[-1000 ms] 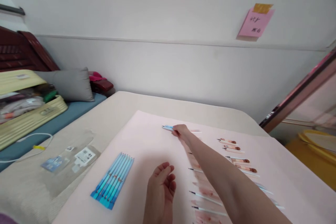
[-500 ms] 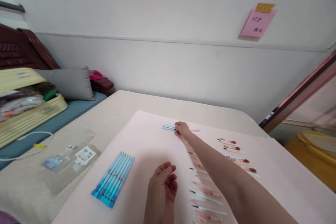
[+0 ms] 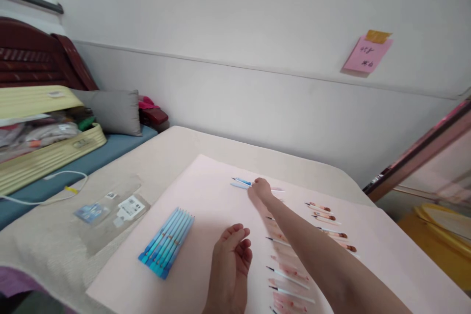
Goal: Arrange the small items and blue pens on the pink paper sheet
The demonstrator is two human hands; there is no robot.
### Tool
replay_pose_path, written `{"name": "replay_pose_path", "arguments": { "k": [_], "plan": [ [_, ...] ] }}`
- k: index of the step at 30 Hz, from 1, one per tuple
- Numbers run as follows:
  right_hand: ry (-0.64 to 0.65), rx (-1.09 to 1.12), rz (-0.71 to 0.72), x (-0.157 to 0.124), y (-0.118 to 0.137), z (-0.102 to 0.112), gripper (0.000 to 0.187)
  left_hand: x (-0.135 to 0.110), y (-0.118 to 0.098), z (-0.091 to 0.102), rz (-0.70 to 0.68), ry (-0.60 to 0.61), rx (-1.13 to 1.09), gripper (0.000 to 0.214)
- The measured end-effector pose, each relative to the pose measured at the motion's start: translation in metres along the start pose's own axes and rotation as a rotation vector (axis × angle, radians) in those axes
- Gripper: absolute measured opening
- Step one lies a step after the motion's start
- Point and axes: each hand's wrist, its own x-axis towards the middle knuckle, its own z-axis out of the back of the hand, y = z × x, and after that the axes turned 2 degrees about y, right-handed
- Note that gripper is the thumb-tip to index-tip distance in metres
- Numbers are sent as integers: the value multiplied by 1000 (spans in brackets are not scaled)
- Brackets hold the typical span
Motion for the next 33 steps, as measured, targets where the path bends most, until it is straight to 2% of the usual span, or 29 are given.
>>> {"name": "replay_pose_path", "arguments": {
  "k": [7, 12, 17, 19, 25, 33],
  "plan": [
    [76, -245, 278, -33, 28, -26, 19, -5, -3, 0, -43, 41, -46, 19],
    [84, -382, 417, -64, 49, -47, 24, -6, -6, 3, -55, 58, -99, 16],
    [128, -518, 539, -83, 57, -52, 22, -5, -10, 4, -57, 41, -109, 16],
    [113, -563, 536, -79, 54, -48, 21, -5, -10, 5, -52, 44, -105, 16],
    [42, -644, 399, -46, 37, -33, 26, -8, -10, 4, -38, 38, -78, 18],
    [23, -661, 350, -16, 31, -35, 27, -4, -10, 3, -34, 35, -65, 18]
  ]
}}
